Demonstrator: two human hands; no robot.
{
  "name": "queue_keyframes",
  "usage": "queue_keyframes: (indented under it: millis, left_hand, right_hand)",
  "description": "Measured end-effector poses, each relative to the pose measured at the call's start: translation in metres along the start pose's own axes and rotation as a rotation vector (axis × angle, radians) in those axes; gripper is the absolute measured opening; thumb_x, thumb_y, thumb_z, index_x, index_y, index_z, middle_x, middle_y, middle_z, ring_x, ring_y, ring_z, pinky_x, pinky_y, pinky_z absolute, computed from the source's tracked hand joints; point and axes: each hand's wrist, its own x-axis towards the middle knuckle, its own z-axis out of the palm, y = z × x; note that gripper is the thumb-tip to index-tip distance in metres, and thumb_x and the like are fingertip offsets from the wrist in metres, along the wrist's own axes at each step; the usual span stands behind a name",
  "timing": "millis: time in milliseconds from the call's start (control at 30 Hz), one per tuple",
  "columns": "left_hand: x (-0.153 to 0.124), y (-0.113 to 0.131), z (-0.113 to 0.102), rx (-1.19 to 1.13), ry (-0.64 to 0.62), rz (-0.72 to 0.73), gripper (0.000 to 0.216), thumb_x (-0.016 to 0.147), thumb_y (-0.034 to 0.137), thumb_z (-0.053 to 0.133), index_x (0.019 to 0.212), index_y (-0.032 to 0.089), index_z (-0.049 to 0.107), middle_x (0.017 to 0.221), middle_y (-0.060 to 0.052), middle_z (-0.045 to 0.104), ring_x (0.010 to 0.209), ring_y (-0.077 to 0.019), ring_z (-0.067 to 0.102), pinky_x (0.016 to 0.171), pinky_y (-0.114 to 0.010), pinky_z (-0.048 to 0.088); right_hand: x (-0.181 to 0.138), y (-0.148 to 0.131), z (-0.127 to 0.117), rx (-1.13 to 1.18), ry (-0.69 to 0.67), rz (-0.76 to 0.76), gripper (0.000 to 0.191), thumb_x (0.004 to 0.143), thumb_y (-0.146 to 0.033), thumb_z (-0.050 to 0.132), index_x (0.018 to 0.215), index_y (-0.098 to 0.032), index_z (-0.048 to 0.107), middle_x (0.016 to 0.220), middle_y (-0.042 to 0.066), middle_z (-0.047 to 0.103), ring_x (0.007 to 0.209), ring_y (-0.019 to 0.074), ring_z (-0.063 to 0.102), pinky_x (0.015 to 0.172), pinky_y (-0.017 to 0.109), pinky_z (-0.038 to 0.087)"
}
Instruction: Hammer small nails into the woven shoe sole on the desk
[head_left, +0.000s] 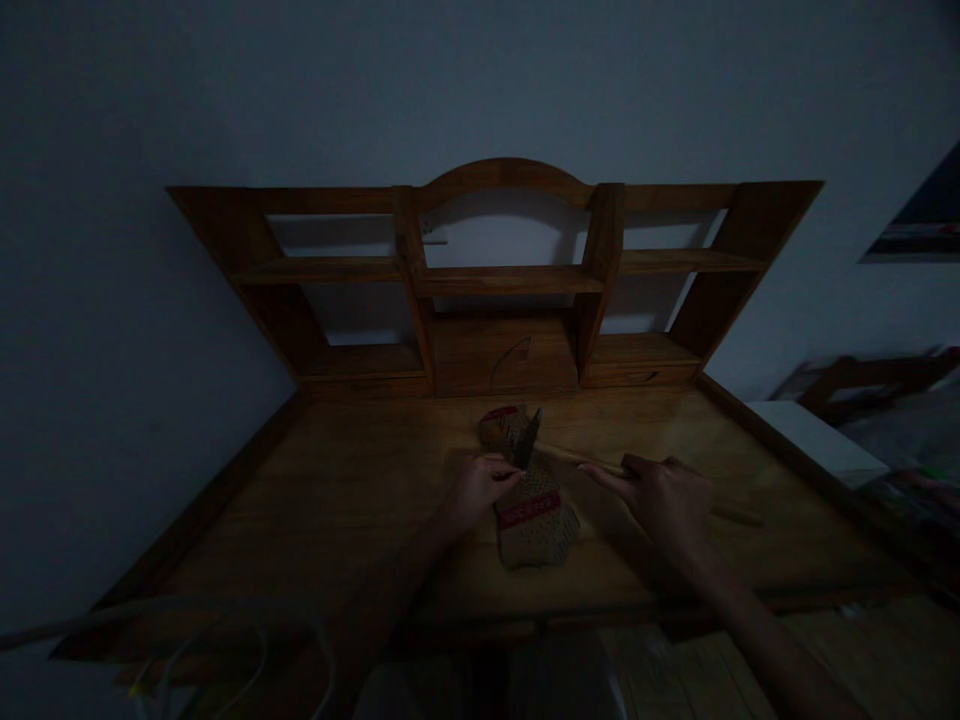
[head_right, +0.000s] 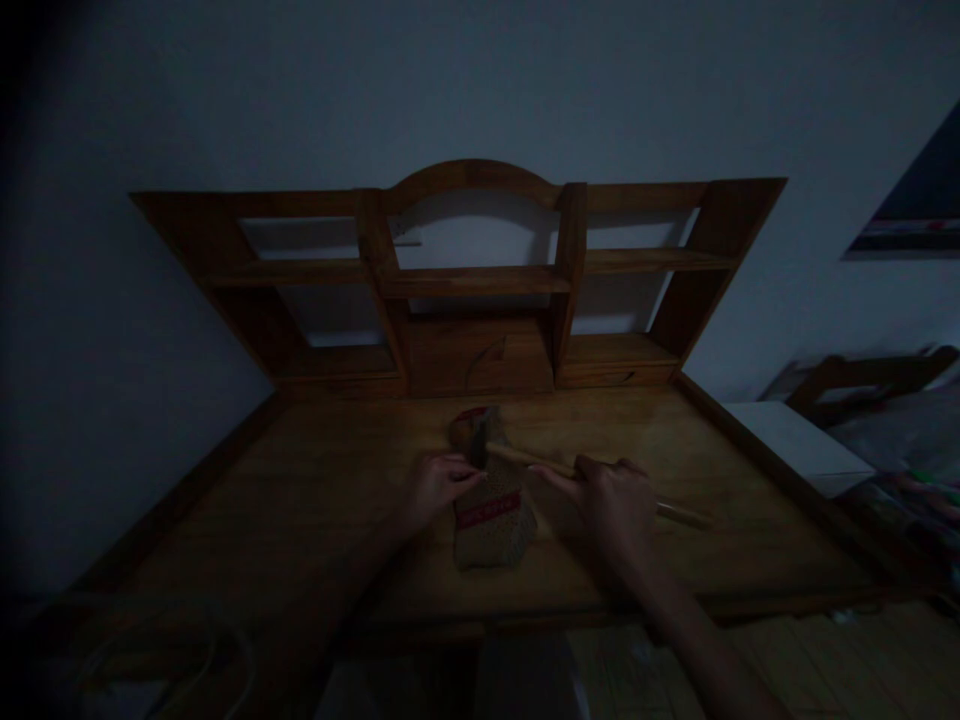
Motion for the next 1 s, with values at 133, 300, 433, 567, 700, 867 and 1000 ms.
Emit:
queue_keyframes:
  millis: [133,300,433,567,700,867,1000]
  left_hand:
    - [0.000,-0.001,0.002,-0.010,0.000,-0.020,0.025,0.083,0.036,0.059,0.073,0.017,0.074,0.068,-0.001,0.065,0.058,-0.0098,0.056,0.053,-0.020,0.038]
    - [0.000,-0.002,0.003,-0.090,0.008,-0.031,0.022,0.083,0.036,0.059,0.085,0.020,0.075,0.078,-0.002,0.069,0.067,-0.0118,0.061,0.059,-0.021,0.043]
    - [0.000,0.001,0.000,-0.040,-0.014,-0.034,0.024,0.083,0.037,0.059,0.079,0.019,0.075,0.070,-0.001,0.066,0.061,-0.0103,0.058,0.055,-0.020,0.039]
    - [-0.001,0.000,-0.001,-0.004,-0.038,-0.045,0.025,0.084,0.037,0.058,0.081,0.020,0.075,0.068,-0.001,0.065,0.060,-0.0102,0.056,0.054,-0.021,0.037]
    - [-0.001,-0.004,0.003,-0.012,-0.025,-0.053,0.023,0.083,0.037,0.058,0.086,0.022,0.075,0.073,-0.001,0.067,0.063,-0.0111,0.057,0.057,-0.021,0.038]
    - [0.000,0.001,0.000,-0.008,-0.047,-0.072,0.022,0.082,0.035,0.060,0.081,0.020,0.076,0.069,-0.001,0.066,0.061,-0.0108,0.056,0.054,-0.021,0.036]
    - [0.000,0.006,-0.003,-0.019,-0.075,-0.086,0.020,0.081,0.034,0.061,0.081,0.020,0.076,0.070,-0.001,0.067,0.062,-0.0113,0.057,0.055,-0.021,0.038]
  right_hand:
    - [-0.001,-0.002,0.001,0.011,0.005,-0.010,0.064,0.082,-0.068,0.036,0.055,-0.019,0.064,0.047,0.009,0.059,0.050,0.0169,0.049,0.053,0.027,0.018]
    - [0.001,0.001,-0.003,-0.008,0.039,0.060,0.063,0.082,-0.070,0.036,0.061,-0.019,0.068,0.051,0.009,0.062,0.051,0.0177,0.050,0.052,0.026,0.018]
    - [-0.003,-0.003,-0.002,-0.002,-0.014,0.005,0.064,0.080,-0.071,0.036,0.059,-0.019,0.067,0.048,0.008,0.059,0.051,0.0177,0.050,0.052,0.026,0.018]
    - [-0.003,-0.005,-0.002,0.003,0.009,0.012,0.067,0.079,-0.074,0.035,0.058,-0.018,0.066,0.048,0.009,0.059,0.051,0.0175,0.050,0.052,0.026,0.017]
    - [0.001,-0.001,-0.003,-0.031,0.051,0.089,0.064,0.079,-0.072,0.037,0.060,-0.019,0.067,0.051,0.009,0.060,0.053,0.0183,0.051,0.052,0.026,0.016]
    - [-0.006,-0.001,0.002,-0.006,-0.016,0.000,0.060,0.082,-0.067,0.038,0.059,-0.019,0.065,0.049,0.008,0.059,0.052,0.0174,0.050,0.053,0.026,0.017]
    - [-0.008,-0.001,0.004,-0.009,0.012,-0.008,0.061,0.083,-0.067,0.037,0.057,-0.019,0.064,0.048,0.008,0.059,0.050,0.0167,0.049,0.053,0.026,0.018]
